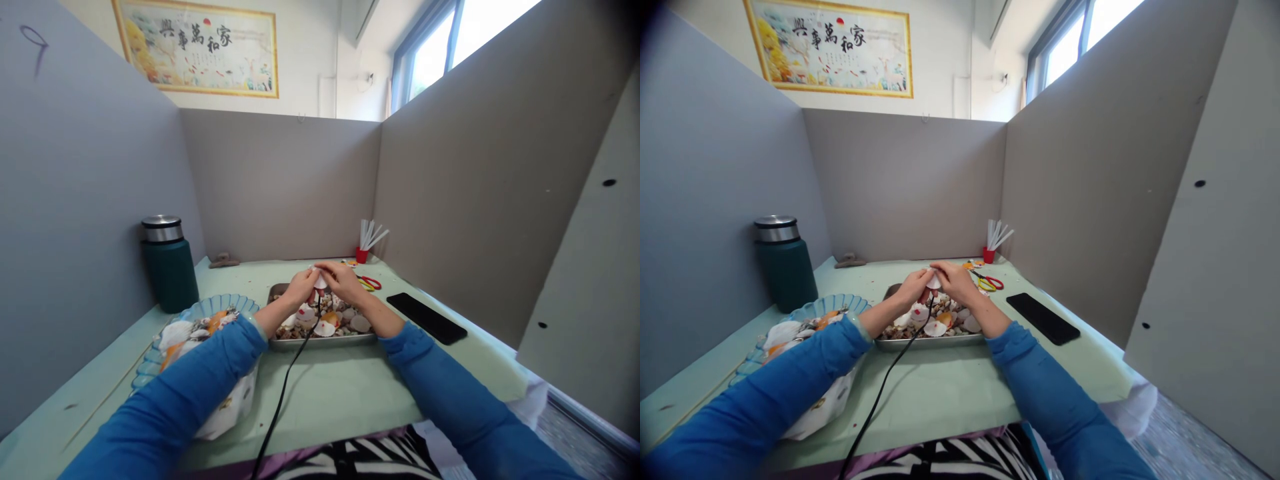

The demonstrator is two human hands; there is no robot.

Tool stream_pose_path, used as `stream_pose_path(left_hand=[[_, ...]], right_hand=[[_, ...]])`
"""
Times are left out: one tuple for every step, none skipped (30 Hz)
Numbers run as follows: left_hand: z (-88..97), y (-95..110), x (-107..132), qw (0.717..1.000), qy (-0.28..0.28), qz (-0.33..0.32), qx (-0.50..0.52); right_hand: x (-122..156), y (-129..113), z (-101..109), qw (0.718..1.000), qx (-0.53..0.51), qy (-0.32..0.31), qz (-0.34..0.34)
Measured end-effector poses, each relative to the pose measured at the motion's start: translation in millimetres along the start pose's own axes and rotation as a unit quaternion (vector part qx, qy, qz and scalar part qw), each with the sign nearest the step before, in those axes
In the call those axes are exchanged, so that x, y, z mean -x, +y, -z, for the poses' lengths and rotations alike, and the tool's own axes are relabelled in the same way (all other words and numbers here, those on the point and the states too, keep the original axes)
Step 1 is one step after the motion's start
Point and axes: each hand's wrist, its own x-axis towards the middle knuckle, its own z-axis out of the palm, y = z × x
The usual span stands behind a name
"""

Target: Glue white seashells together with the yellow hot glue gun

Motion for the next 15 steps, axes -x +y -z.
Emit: stream_pose_path(left_hand=[[0.0,-1.0,-0.4,1.0,-0.002,0.002,0.004],[0.1,-2.0,-0.6,1.0,-0.003,0.004,0.007],[0.1,-2.7,-0.8,1.0,-0.005,0.005,0.01],[0.2,-3.2,-0.8,1.0,-0.008,0.006,0.012],[0.3,-3.4,-0.7,1.0,-0.01,0.005,0.015],[0.3,-3.2,-0.5,1.0,-0.013,0.004,0.019],[0.3,-2.6,-0.1,1.0,-0.014,0.004,0.022],[0.2,-1.8,0.4,1.0,-0.018,0.004,0.023],[0.2,-0.7,1.1,1.0,-0.023,0.003,0.021],[0.2,0.4,1.7,0.999,-0.028,0.003,0.018],[0.2,1.5,2.3,0.999,-0.032,0.003,0.015],[0.2,2.4,2.8,0.999,-0.035,0.001,0.013],[0.3,3.0,3.1,0.999,-0.036,0.0,0.015],[0.3,3.2,3.2,0.999,-0.035,-0.001,0.021],[0.3,3.2,3.2,0.999,-0.033,-0.002,0.028]], right_hand=[[-0.2,0.4,-0.2,1.0,-0.001,0.001,-0.001],[-0.3,0.7,-0.3,1.0,-0.002,0.002,-0.001],[-0.4,1.0,-0.3,1.0,-0.003,0.004,0.0],[-0.5,1.2,-0.2,1.0,-0.005,0.006,0.002],[-0.5,1.3,-0.1,1.0,-0.007,0.009,0.004],[-0.4,1.3,0.1,1.0,-0.007,0.013,0.006],[-0.3,1.4,0.3,1.0,-0.006,0.018,0.007],[-0.1,1.4,0.5,1.0,-0.004,0.022,0.009],[0.0,1.5,0.6,1.0,-0.002,0.024,0.012],[0.2,1.6,0.6,1.0,-0.001,0.024,0.016],[0.4,1.7,0.5,1.0,-0.001,0.023,0.019],[0.5,1.7,0.5,1.0,-0.003,0.02,0.021],[0.6,1.5,0.4,1.0,-0.005,0.017,0.022],[0.7,1.2,0.4,1.0,-0.007,0.014,0.02],[0.7,0.8,0.4,1.0,-0.009,0.012,0.018]])
